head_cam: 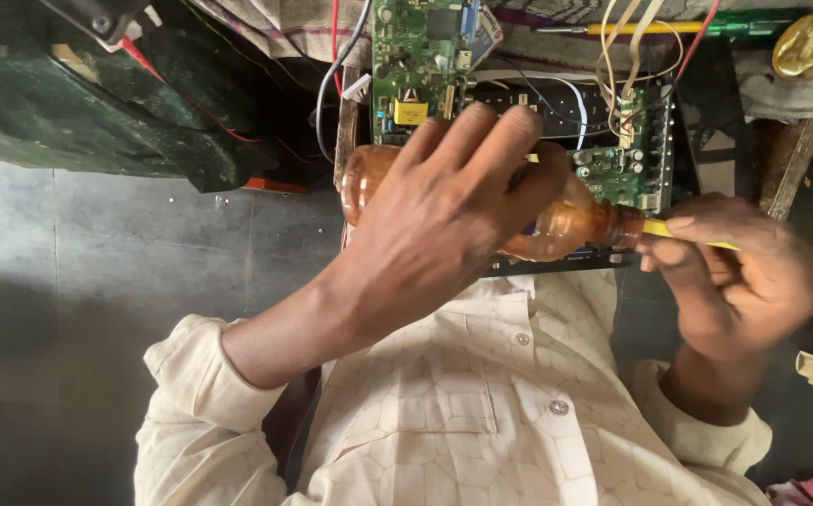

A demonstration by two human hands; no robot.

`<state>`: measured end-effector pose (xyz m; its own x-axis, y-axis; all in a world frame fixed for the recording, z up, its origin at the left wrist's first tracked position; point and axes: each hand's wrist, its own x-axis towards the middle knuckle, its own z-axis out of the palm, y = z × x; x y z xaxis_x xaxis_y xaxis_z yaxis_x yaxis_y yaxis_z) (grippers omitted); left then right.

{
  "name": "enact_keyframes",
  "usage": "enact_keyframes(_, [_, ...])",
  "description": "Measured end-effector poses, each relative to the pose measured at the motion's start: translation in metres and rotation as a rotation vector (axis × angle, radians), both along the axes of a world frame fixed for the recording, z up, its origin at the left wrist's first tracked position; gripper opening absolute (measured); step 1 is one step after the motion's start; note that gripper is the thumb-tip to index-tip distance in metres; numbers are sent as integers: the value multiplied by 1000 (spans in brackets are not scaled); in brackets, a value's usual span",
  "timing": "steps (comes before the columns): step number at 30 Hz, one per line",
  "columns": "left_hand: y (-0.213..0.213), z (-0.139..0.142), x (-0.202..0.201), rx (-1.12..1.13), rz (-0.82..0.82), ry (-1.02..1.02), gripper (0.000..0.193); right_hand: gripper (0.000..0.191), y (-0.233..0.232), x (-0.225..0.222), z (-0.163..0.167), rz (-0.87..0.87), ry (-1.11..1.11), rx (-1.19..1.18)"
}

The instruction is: The person solders components on green circuit boards laid in a wooden tray on a cluttered workbench, holding a soldering iron in one hand while steadying the boards and a green ring part with the other. They reposition the boards, touch points on the boards, and near the end handle a plastic bottle with a yellow stick over the boards.

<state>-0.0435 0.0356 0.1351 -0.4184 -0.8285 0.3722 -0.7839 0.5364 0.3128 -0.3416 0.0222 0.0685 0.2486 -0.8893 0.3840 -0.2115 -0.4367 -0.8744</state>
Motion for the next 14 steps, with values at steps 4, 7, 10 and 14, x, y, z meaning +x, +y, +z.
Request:
enact_keyframes(4, [-5, -2, 4, 0, 12, 11, 34, 17, -10, -12, -6, 63, -144, -117])
enact_keyframes(7, [-7, -3, 5, 31, 2, 74, 47, 18, -5, -28, -10, 7, -149, -71])
enact_keyframes(10, [-8, -8, 3, 77, 13, 100, 59, 21, -11, -48, -15, 32, -209, 9])
enact_keyframes(14, [-4, -20, 6, 103, 18, 96, 56, 20, -16, -71, -29, -65, -325, 231])
